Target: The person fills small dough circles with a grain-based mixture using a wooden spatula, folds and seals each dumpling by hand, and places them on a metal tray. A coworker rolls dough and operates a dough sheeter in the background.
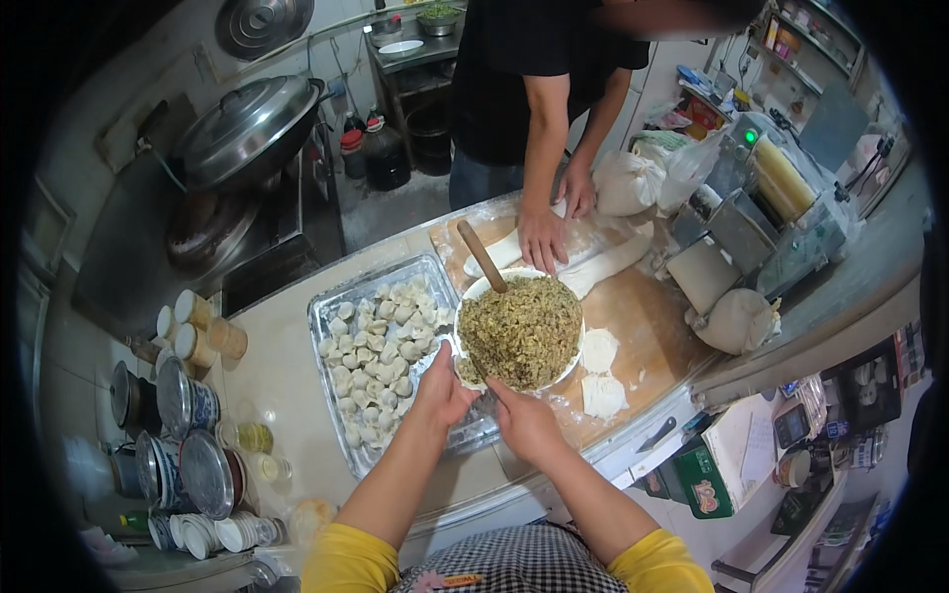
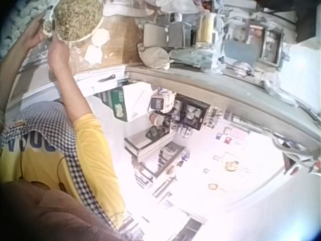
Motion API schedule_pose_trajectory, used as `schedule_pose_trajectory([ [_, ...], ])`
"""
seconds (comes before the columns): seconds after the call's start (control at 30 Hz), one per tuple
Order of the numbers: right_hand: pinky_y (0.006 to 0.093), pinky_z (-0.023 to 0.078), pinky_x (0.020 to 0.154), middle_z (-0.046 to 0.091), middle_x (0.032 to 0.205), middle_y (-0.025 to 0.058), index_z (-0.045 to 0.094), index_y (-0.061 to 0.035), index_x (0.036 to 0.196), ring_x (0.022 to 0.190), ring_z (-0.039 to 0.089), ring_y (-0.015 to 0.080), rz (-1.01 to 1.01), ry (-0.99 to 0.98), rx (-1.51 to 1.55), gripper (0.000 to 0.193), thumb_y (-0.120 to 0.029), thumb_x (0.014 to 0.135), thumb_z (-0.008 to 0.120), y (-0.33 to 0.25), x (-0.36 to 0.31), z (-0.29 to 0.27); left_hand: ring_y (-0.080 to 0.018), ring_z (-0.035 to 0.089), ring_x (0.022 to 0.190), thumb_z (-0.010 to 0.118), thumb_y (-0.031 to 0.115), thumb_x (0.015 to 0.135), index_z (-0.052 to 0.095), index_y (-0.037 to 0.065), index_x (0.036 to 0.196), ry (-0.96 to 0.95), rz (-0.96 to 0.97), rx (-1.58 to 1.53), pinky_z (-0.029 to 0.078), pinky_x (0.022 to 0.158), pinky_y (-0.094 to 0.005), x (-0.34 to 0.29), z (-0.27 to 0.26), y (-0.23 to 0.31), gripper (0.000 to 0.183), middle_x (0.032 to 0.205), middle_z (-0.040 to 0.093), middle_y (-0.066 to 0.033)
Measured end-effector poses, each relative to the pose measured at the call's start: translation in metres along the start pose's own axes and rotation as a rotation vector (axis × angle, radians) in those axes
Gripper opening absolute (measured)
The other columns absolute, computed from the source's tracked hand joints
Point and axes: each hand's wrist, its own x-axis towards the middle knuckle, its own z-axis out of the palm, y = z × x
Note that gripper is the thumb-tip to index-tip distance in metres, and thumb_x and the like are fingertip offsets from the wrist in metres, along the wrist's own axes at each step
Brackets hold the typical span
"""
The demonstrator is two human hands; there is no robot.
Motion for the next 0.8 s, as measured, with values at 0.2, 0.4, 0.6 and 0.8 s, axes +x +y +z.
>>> schedule_pose_trajectory([
  [0.2,0.0476,0.052,0.064,0.064,0.084,0.019,0.052,-0.0176,0.136,0.071,0.063,0.0384,-0.017,-0.055,-0.011,0.044,-0.015,0.091,0.054,-0.019,-0.023,0.004,-0.0327,0.052,0.122,0.029,0.045,0.104,0.039,-0.001,0.137,-0.046,0.016,-0.074,0.042,0.102,-0.0509,-0.01,-0.012,-0.003,0.058,0.133,0.053,-0.0171],
  [0.4,0.047,0.052,0.06,0.062,0.079,0.0169,0.051,-0.0207,0.136,0.066,0.062,0.0375,-0.098,-0.065,0.024,0.045,-0.016,0.091,0.055,-0.028,-0.035,-0.009,-0.0435,0.05,0.12,0.031,0.046,0.103,0.036,-0.004,0.133,0.033,0.087,-0.23,0.04,0.104,-0.0522,-0.041,-0.037,-0.012,0.059,0.13,0.048,-0.0267],
  [0.6,0.0457,0.051,0.059,0.06,0.078,0.0143,0.054,-0.0232,0.134,0.063,0.061,0.0358,-0.124,-0.07,0.043,0.044,-0.016,0.091,0.057,-0.036,-0.046,-0.012,-0.0442,0.05,0.119,0.03,0.047,0.103,0.03,-0.002,0.136,-0.045,0.104,-0.308,0.042,0.101,-0.0564,-0.054,-0.044,-0.016,0.059,0.126,0.049,-0.0249],
  [0.8,0.0432,0.051,0.057,0.06,0.081,0.012,0.053,-0.0228,0.135,0.064,0.062,0.0327,-0.12,-0.186,-0.065,0.045,-0.018,0.091,0.058,-0.045,-0.057,-0.036,-0.0434,0.051,0.118,0.026,0.049,0.103,0.032,-0.003,0.135,-0.102,0.105,-0.245,0.043,0.1,-0.0564,-0.063,-0.033,0.004,0.06,0.126,0.049,-0.0229],
])
